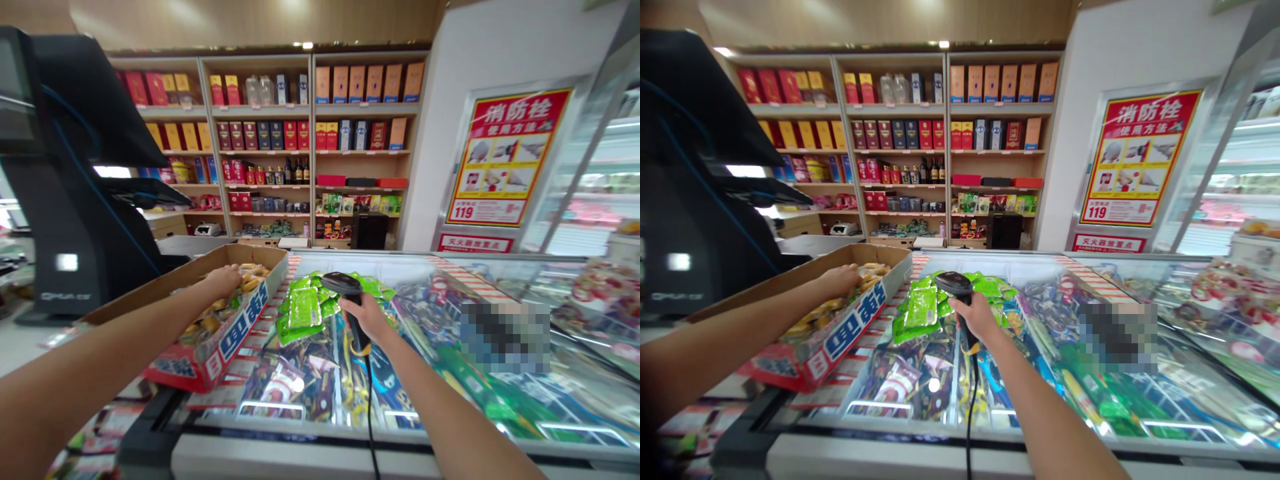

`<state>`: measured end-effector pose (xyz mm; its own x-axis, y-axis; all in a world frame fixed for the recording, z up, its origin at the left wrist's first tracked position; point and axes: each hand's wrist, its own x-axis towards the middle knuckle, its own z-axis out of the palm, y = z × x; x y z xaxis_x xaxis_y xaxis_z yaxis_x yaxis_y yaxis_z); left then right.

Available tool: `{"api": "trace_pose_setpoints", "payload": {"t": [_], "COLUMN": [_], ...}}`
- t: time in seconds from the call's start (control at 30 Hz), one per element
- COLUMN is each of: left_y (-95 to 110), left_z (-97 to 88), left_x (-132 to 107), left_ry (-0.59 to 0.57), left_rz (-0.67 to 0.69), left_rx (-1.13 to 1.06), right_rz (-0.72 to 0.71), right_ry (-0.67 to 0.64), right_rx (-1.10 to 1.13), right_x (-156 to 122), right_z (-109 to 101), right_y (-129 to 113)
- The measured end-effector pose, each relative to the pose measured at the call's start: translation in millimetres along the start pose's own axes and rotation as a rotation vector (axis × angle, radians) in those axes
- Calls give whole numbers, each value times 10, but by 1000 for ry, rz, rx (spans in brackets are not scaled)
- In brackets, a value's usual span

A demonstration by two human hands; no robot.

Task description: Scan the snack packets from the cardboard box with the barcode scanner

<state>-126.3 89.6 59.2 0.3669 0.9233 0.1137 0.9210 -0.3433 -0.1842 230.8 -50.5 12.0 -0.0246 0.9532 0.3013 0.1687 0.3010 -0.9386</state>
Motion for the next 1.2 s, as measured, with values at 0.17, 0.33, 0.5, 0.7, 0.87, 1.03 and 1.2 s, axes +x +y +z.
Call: {"api": "trace_pose_setpoints", "payload": {"t": [0.17,0.33,0.5,0.7,0.87,1.03,1.2], "left_y": [68,-79,428,1541,1894,1835,1779], "left_z": [-55,-389,-911,-693,20,458,530], "left_x": [-57,-23,-228,-540,-198,40,26], "left_ry": [100,202,415,319,229,300,396], "left_rz": [18,-162,-245,-48,46,101,101], "left_rx": [-29,-82,-760,-1849,-2295,-2403,-2432], "right_rz": [-31,-34,-27,-17,-22,-2,3], "right_ry": [-16,0,-1,8,-1,-183,-308], "right_rx": [12,8,21,74,149,82,-26], "right_x": [6,30,36,26,8,-7,-34], "right_z": [-18,-33,-27,-33,-69,-138,-129], "right_y": [-1,31,48,29,-1,-17,18]}}
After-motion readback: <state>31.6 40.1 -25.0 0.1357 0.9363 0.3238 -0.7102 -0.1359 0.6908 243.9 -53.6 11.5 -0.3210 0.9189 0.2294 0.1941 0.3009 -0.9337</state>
